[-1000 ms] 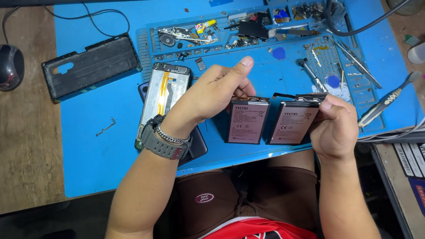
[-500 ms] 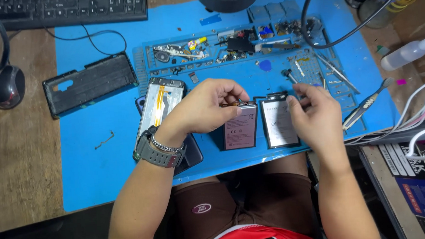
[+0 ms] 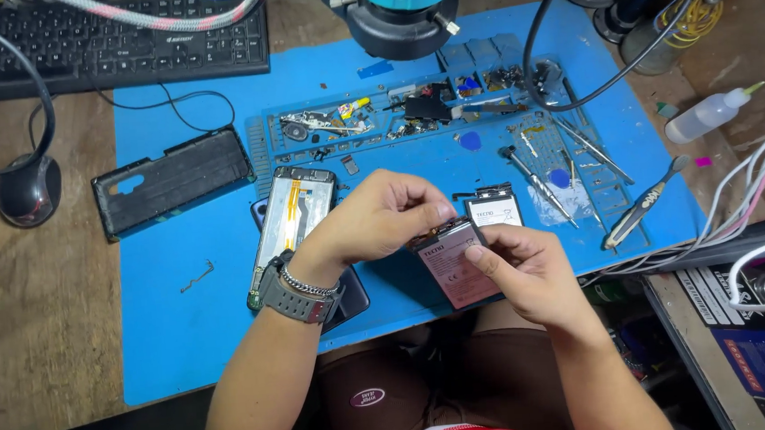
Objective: Reassembling a mobile phone by installing batteries and the motherboard onto the frame.
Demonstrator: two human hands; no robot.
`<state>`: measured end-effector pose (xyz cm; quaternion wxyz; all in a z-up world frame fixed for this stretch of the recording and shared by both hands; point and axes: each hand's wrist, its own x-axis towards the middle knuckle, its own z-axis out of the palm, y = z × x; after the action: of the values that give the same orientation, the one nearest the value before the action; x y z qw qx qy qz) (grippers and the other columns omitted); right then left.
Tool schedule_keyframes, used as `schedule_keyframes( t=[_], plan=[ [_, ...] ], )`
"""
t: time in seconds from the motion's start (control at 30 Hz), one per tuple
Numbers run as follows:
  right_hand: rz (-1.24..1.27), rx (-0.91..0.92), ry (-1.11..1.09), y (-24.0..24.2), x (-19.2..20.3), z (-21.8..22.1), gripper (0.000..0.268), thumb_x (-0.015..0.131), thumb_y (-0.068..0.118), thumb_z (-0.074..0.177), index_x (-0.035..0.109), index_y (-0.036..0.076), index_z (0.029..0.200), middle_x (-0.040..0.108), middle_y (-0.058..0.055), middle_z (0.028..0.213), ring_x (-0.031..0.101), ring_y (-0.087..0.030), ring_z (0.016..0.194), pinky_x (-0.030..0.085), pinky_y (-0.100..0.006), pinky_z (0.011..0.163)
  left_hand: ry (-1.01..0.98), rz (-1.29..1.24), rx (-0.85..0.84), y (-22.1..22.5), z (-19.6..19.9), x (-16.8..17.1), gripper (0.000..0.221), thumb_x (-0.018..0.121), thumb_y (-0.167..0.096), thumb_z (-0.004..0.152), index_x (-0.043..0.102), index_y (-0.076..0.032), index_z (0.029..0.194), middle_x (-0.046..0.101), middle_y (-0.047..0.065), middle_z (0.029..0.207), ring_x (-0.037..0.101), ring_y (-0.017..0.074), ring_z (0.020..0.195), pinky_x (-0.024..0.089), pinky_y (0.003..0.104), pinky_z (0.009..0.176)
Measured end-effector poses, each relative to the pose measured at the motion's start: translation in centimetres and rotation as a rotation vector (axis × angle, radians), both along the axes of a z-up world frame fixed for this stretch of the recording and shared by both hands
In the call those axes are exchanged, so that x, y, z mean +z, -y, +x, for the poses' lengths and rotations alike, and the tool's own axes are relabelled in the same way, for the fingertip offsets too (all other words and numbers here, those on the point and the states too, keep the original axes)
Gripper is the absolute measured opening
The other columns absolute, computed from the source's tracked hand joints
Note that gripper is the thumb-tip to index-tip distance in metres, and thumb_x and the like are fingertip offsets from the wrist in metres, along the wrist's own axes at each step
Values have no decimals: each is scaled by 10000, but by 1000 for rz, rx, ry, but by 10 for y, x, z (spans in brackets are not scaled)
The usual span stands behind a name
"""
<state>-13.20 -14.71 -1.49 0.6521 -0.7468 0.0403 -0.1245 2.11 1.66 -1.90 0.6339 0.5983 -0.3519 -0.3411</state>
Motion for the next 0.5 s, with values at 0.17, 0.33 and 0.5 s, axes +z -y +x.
schedule_keyframes(
  t=[0.17, 0.33, 0.5],
  plan=[
    [-8, 25, -14, 1, 3, -4, 120, 702, 23, 934, 790, -39, 880, 682, -104, 631, 547, -97, 746, 540, -280, 615, 82, 60, -3, -3, -7, 24, 116, 694, -106, 885, 794, -93, 827, 710, 49, 656, 584, 101, 630, 536, 261, 595],
    [-4, 21, 29, 1, -3, -4, 129, 698, 15, 935, 781, -36, 850, 652, -98, 607, 536, -97, 730, 526, -273, 606, 214, 37, 46, 3, -13, 22, 107, 672, -91, 873, 743, -91, 793, 650, 34, 629, 572, 112, 629, 527, 265, 591],
    [7, -25, 51, 3, -14, -2, 142, 668, 18, 963, 770, -54, 895, 633, -77, 621, 524, -89, 772, 514, -262, 627, 770, -58, 134, 12, -19, 17, 191, 589, -10, 878, 546, -94, 712, 489, 21, 634, 539, 200, 621, 496, 309, 589]
  ],
)
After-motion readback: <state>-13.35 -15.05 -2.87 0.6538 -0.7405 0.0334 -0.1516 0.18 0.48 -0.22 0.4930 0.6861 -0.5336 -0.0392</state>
